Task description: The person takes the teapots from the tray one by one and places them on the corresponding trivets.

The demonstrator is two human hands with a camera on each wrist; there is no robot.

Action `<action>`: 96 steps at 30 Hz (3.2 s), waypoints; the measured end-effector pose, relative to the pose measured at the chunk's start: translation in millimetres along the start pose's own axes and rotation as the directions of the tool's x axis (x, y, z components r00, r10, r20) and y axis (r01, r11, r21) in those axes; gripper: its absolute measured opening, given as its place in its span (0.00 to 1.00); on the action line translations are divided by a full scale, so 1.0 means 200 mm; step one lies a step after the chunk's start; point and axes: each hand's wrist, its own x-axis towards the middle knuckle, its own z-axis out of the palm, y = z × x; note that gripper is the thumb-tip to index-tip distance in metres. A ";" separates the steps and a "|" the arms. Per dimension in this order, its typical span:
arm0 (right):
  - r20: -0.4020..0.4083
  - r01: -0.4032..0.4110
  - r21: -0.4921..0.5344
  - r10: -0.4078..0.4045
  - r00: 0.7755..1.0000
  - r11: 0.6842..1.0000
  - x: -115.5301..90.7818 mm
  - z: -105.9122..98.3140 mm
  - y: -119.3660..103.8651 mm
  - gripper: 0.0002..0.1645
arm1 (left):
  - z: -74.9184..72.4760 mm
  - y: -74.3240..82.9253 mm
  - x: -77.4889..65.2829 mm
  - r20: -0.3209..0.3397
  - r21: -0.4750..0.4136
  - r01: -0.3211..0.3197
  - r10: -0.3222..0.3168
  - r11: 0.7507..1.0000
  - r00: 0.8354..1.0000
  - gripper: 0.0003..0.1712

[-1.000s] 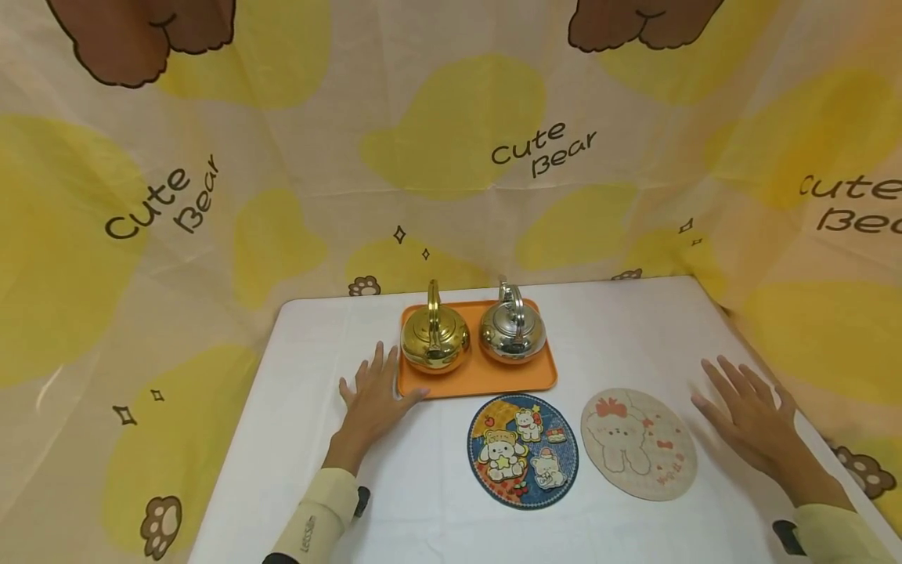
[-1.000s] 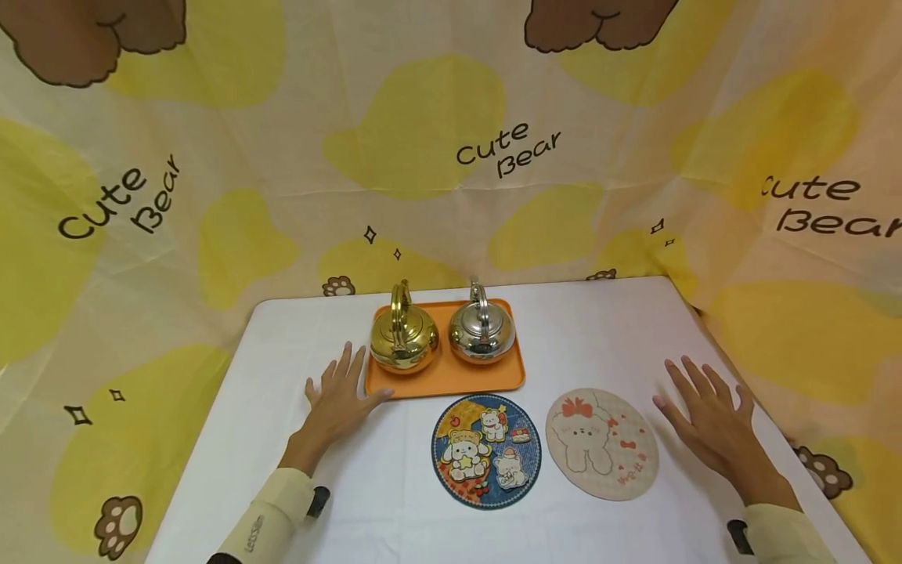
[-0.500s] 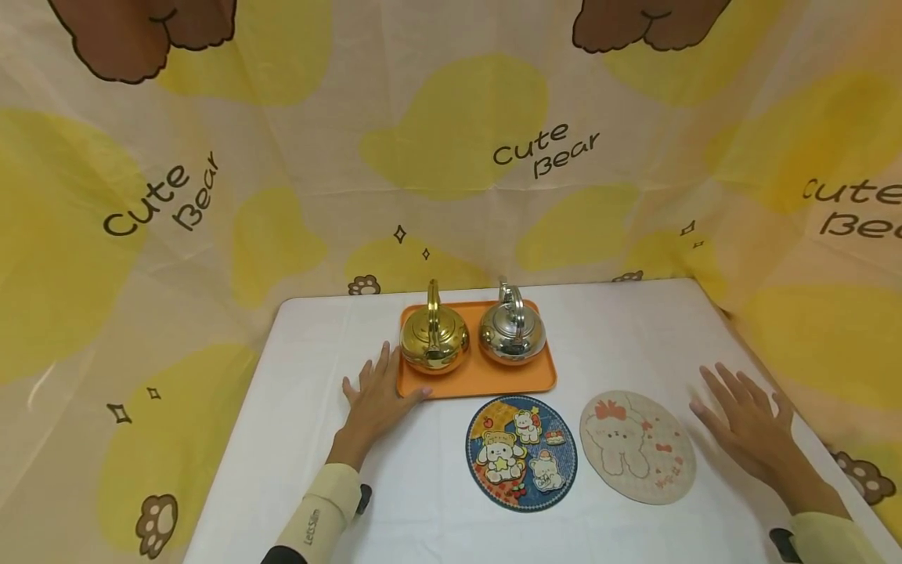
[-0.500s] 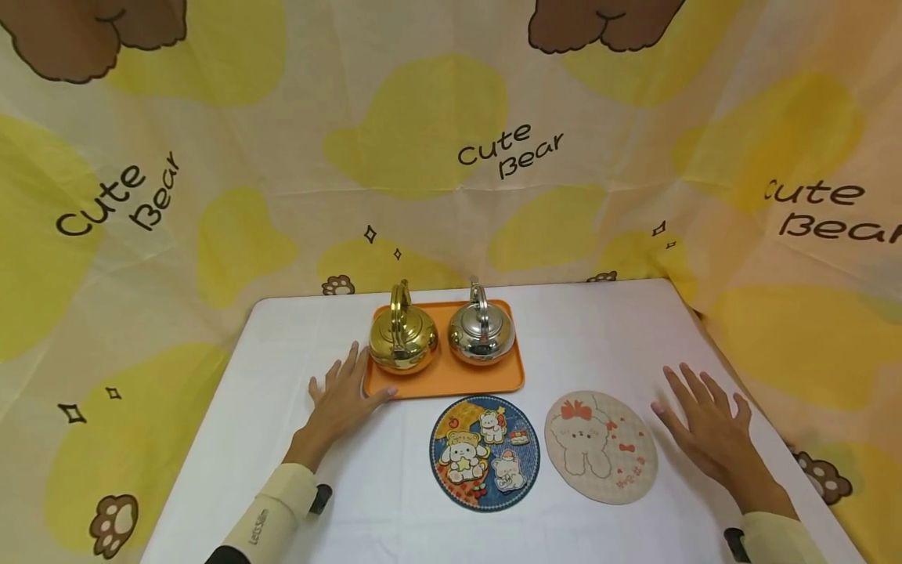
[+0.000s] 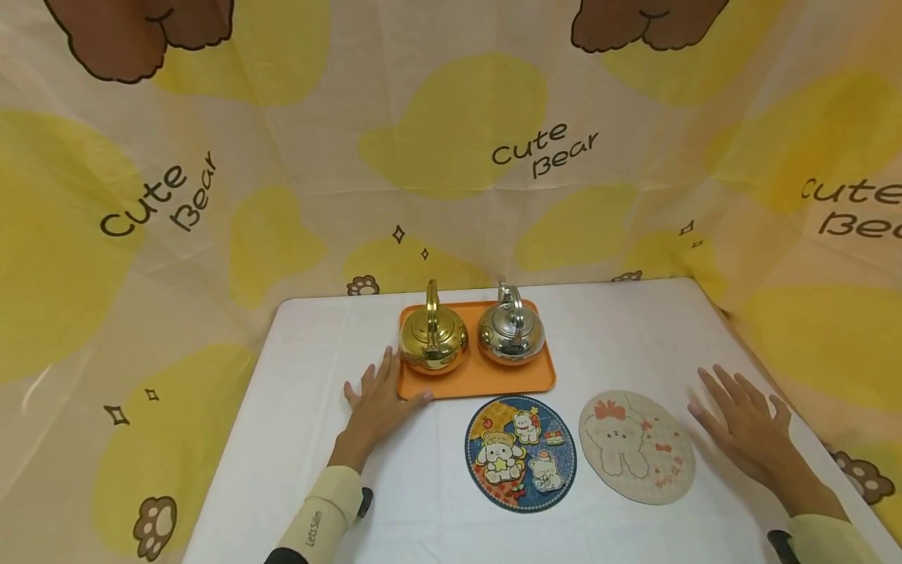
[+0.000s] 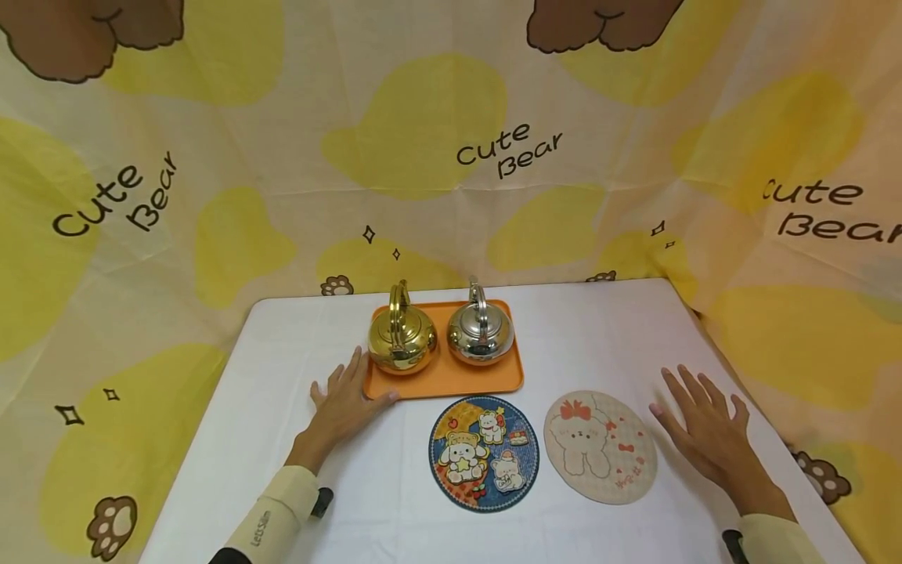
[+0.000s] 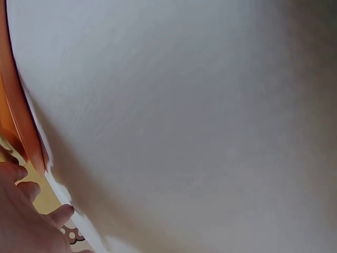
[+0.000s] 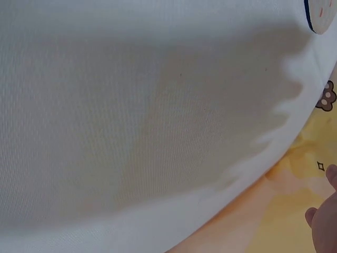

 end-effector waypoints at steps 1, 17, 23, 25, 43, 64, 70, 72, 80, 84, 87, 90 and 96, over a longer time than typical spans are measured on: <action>-0.005 -0.001 0.003 0.001 1.000 1.000 0.00 0.00 0.00 0.47 | 0.00 0.00 0.00 0.001 0.000 -0.002 0.002 1.000 1.000 0.65; -0.046 0.017 0.028 -0.016 0.999 0.999 0.01 0.02 -0.05 0.45 | 0.01 -0.01 -0.03 0.036 0.033 0.015 -0.016 0.999 0.999 0.57; -0.102 0.018 0.082 -0.010 0.995 0.996 0.05 0.01 -0.10 0.44 | 0.01 -0.01 -0.03 0.039 0.023 0.014 -0.015 1.000 0.999 0.56; -0.131 0.026 0.116 -0.011 0.991 0.993 0.07 -0.01 -0.14 0.44 | 0.00 0.00 -0.03 0.039 0.020 0.013 -0.014 1.000 0.999 0.57; -0.293 0.215 0.279 -0.130 0.947 0.936 0.22 -0.11 -0.54 0.46 | 0.03 -0.01 -0.02 0.056 0.028 0.032 -0.033 0.999 0.998 0.57; -0.260 0.169 0.496 -0.040 0.965 0.852 0.26 -0.02 -0.84 0.45 | 0.03 -0.01 -0.02 0.059 0.024 0.033 -0.034 0.999 0.998 0.57; -0.298 0.183 0.496 -0.032 0.954 0.849 0.28 0.00 -0.91 0.44 | 0.03 0.00 -0.02 0.057 0.025 0.032 -0.034 0.999 0.998 0.57; -0.313 0.189 0.502 -0.026 0.950 0.844 0.29 0.01 -0.94 0.43 | 0.03 0.00 -0.02 0.060 0.023 0.033 -0.034 0.999 0.998 0.57; -0.332 0.222 0.580 -0.022 0.943 0.784 0.34 0.03 -1.05 0.40 | 0.03 0.00 -0.02 0.067 0.020 0.033 -0.034 0.999 0.997 0.57; -0.351 0.259 0.613 -0.036 0.936 0.747 0.37 0.05 -1.11 0.39 | 0.03 0.00 -0.03 0.065 0.024 0.031 -0.032 0.999 0.997 0.57; -0.361 0.279 0.638 -0.041 0.932 0.718 0.39 0.07 -1.15 0.39 | 0.03 0.00 -0.03 0.066 0.026 0.034 -0.035 0.999 0.997 0.57; -0.363 0.291 0.662 -0.044 0.931 0.691 0.40 0.08 -1.18 0.39 | 0.02 0.00 -0.03 0.070 0.025 0.037 -0.039 0.999 0.997 0.56; -0.358 0.307 0.711 -0.051 0.932 0.633 0.43 0.10 -1.24 0.37 | 0.02 0.01 -0.03 0.065 0.024 0.035 -0.036 0.999 0.997 0.56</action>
